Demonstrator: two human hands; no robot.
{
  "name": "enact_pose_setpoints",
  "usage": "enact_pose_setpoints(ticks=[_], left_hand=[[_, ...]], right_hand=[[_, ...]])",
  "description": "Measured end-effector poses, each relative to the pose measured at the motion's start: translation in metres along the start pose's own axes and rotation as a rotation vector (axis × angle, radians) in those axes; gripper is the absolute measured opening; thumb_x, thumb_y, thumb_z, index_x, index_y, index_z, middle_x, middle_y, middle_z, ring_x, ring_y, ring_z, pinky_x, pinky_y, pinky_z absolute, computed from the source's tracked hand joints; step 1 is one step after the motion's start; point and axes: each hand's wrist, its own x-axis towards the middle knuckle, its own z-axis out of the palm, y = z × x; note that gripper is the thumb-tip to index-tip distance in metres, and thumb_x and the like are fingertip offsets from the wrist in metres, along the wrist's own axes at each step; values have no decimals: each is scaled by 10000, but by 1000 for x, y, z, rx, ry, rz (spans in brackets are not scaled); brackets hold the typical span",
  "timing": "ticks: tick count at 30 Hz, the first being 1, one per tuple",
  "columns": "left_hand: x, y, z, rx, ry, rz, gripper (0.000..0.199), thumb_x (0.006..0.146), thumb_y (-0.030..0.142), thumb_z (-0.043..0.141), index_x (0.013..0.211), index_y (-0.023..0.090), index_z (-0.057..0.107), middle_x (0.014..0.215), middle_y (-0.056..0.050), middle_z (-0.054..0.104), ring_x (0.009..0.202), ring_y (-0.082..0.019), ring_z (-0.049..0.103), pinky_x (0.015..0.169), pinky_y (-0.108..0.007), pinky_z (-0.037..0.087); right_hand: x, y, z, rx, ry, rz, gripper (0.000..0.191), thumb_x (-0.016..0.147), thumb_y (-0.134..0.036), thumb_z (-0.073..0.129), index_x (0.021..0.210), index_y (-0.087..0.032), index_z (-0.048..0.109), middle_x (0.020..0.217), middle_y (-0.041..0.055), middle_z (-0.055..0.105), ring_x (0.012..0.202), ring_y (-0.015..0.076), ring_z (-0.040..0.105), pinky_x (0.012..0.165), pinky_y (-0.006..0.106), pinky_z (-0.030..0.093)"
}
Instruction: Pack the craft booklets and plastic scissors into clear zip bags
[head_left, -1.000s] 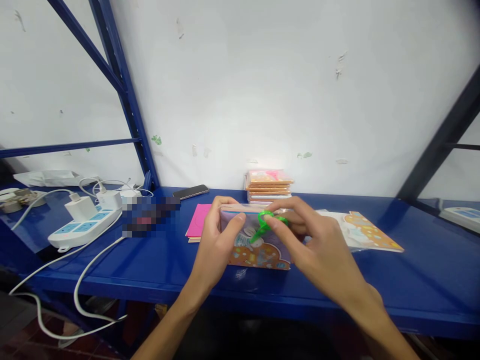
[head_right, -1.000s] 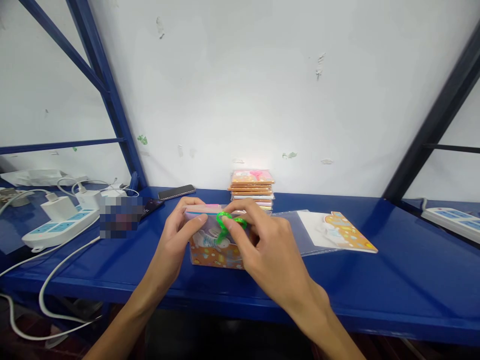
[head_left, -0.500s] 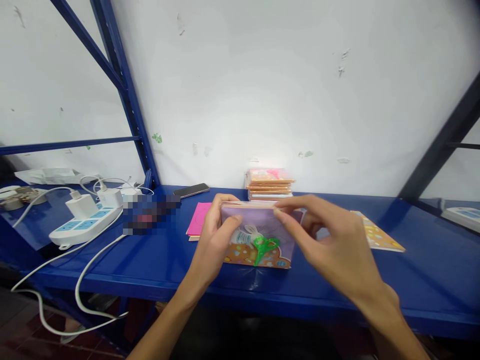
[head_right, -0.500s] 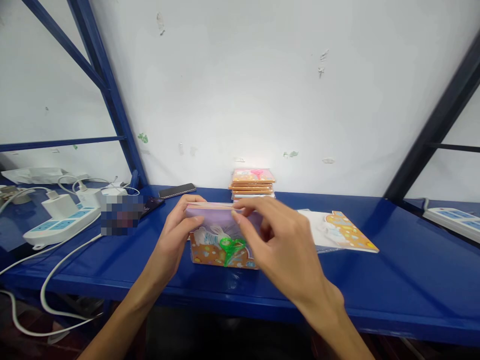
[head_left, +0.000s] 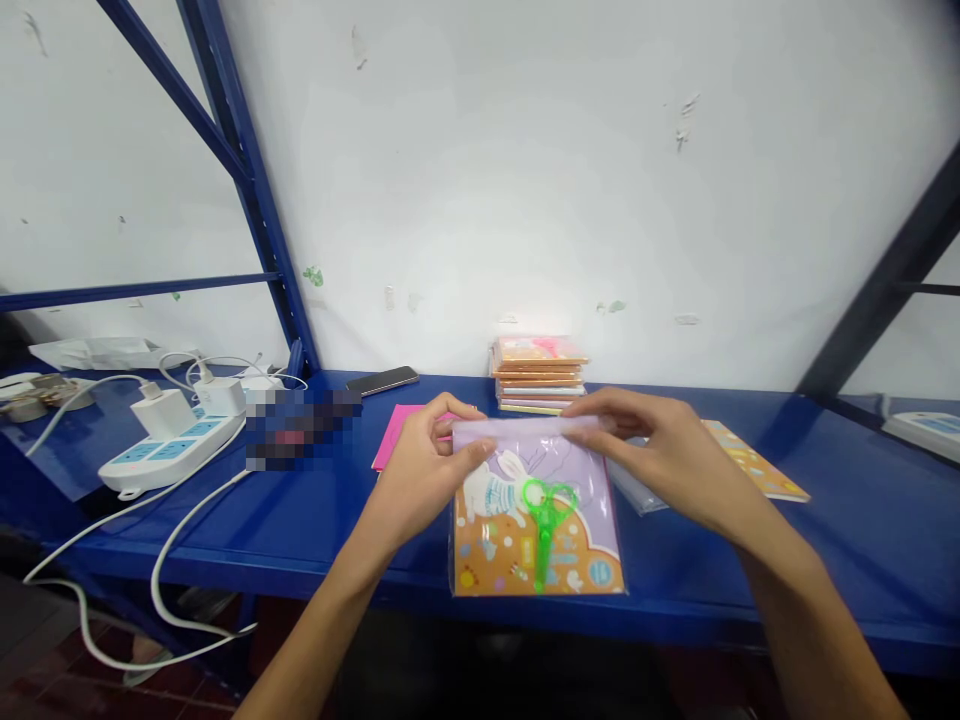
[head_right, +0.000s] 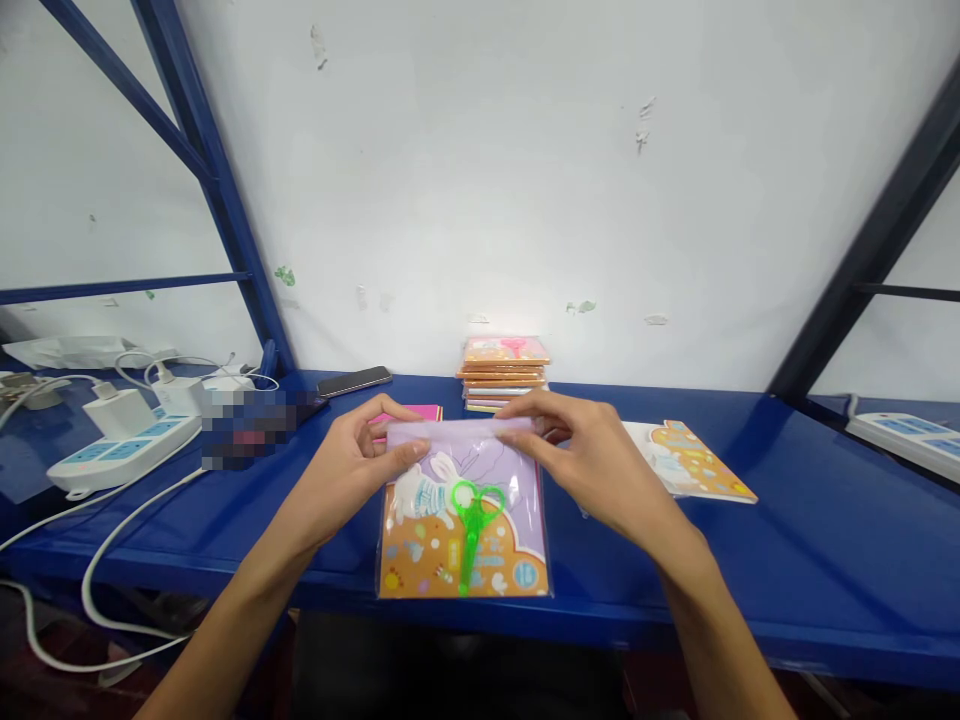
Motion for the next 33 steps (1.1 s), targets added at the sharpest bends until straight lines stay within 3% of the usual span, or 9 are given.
enact_pose_setpoints(ticks=[5,9,14,20,28,33], left_hand=[[1,-15,2,537,-36,-57,103,822,277,678,889,215,630,920,-57,721,866,-262,662,733,-362,467],[-3,-21,9,819,-141,-90,84,836,235,659,914,205,648,948,-66,722,938,-282,647,777,-378,449],[-9,-20,17,1014,-182,1,221,912,259,616,1084,137,682,1125,-151,682,1132,-325,581,970,-455,439],[-8,-27,21,975,-296,182,271,941,220,573,1182,156,678,1181,-116,682,1165,-285,585,1040,-435,435],[-3,-30,22,915,-310,235,214,930,155,579,1105,163,702,1108,-83,691,1085,-253,617,972,-400,480],[-3,-36,29,915,-295,299,291,971,307,592,1205,153,671,1132,-89,669,1101,-255,607,981,-422,481]], right_hand=[[-6,31,19,-156,-228,-26,196,986,-376,601,1045,-271,755,1031,13,786,897,238,726,769,365,548],[-24,59,42,-304,-209,-64,236,1020,-259,534,1032,-242,769,1054,35,787,973,262,717,860,411,549],[-40,67,51,-401,-113,-155,252,1031,-229,504,1047,-210,754,1052,57,765,1016,269,668,887,433,549],[-44,63,47,-387,-70,-214,219,1017,-206,520,1065,-210,734,1029,55,749,974,241,657,895,424,538],[-48,57,47,-355,-63,-193,243,996,-151,490,1044,-204,722,1039,60,732,978,235,660,908,413,528],[-48,55,47,-350,-70,-174,245,976,-124,493,1037,-212,714,1045,59,725,986,241,662,910,414,526]])
